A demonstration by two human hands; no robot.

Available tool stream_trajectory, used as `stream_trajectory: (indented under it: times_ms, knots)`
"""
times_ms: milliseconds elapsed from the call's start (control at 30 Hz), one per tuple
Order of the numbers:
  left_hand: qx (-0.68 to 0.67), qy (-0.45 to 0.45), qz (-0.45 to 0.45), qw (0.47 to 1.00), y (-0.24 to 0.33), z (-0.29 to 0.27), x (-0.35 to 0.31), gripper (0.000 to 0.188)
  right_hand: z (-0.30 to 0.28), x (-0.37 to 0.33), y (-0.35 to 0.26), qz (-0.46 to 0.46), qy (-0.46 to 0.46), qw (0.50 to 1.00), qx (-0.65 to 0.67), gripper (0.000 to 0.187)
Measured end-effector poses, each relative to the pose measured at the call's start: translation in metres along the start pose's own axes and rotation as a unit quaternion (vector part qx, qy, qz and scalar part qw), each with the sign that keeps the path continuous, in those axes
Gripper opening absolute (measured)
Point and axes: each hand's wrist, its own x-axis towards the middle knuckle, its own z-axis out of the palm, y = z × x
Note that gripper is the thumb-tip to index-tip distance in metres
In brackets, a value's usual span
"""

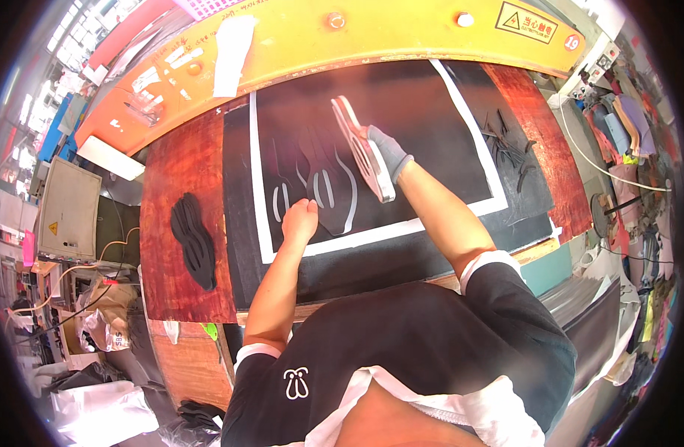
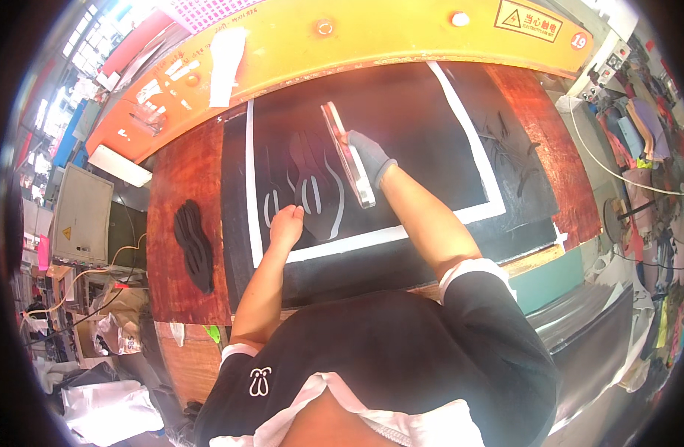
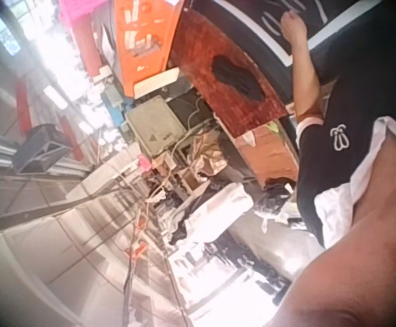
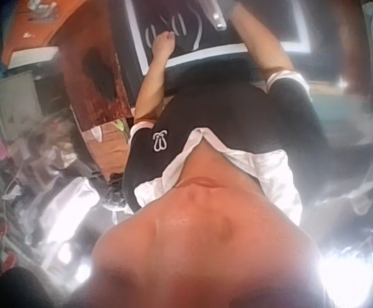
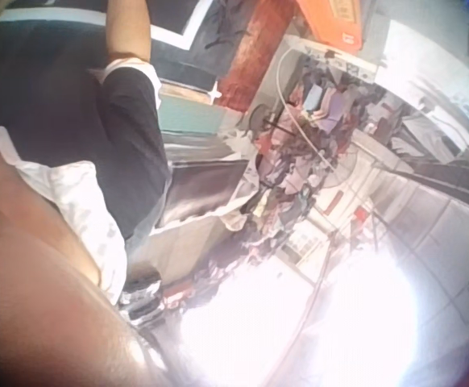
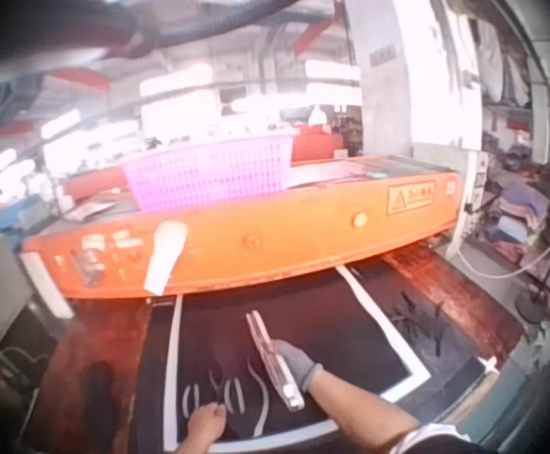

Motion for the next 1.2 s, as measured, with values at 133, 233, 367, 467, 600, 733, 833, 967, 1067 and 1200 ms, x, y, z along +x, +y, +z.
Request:
stream_trajectory:
  times_ms: [133, 233, 367, 467, 600, 733, 833, 967, 1067, 1200]
  knots:
    - [0.048, -0.022, -0.001, 0.999, 0.005, -0.007, 0.001, 0.036, 0.003, -0.012, -0.012, -0.093, 0.1, 0.903, -0.408, 0.048]
    - [0.068, -0.032, -0.015, 0.997, 0.01, -0.009, 0.002, 0.033, 0.013, -0.024, -0.004, -0.138, 0.246, 0.679, -0.677, 0.059]
    - [0.054, 0.013, 0.054, 0.997, 0.019, -0.002, 0.013, 0.03, 0.02, -0.027, 0.003, 0.01, 0.208, 0.551, -0.808, 0.072]
    - [-0.07, 0.074, 0.147, 0.984, 0.024, 0.009, 0.046, 0.025, 0.008, -0.03, -0.001, -0.075, 0.19, 0.608, -0.767, 0.079]
    - [-0.227, 0.072, 0.238, 0.942, 0.023, 0.022, 0.114, 0.032, -0.034, -0.064, 0.011, -0.163, 0.148, 0.622, -0.751, 0.093]
    - [-0.253, 0.059, 0.252, 0.932, 0.041, 0.041, 0.19, 0.051, -0.07, -0.106, 0.05, -0.233, 0.095, 0.545, -0.8, 0.099]
    - [-0.26, 0.0, 0.218, 0.941, 0.061, 0.06, 0.23, 0.058, -0.078, -0.108, 0.065, -0.242, 0.14, 0.525, -0.804, 0.099]
    - [-0.323, -0.08, 0.176, 0.927, 0.074, 0.068, 0.257, 0.054, -0.073, -0.087, 0.058, -0.282, 0.135, 0.54, -0.781, 0.088]
    - [-0.428, -0.11, 0.14, 0.886, 0.075, 0.064, 0.263, 0.046, -0.069, -0.079, 0.054, -0.344, 0.126, 0.543, -0.755, 0.082]
    - [-0.478, -0.148, 0.125, 0.857, 0.07, 0.061, 0.263, 0.045, -0.064, -0.077, 0.064, -0.393, 0.139, 0.563, -0.714, 0.075]
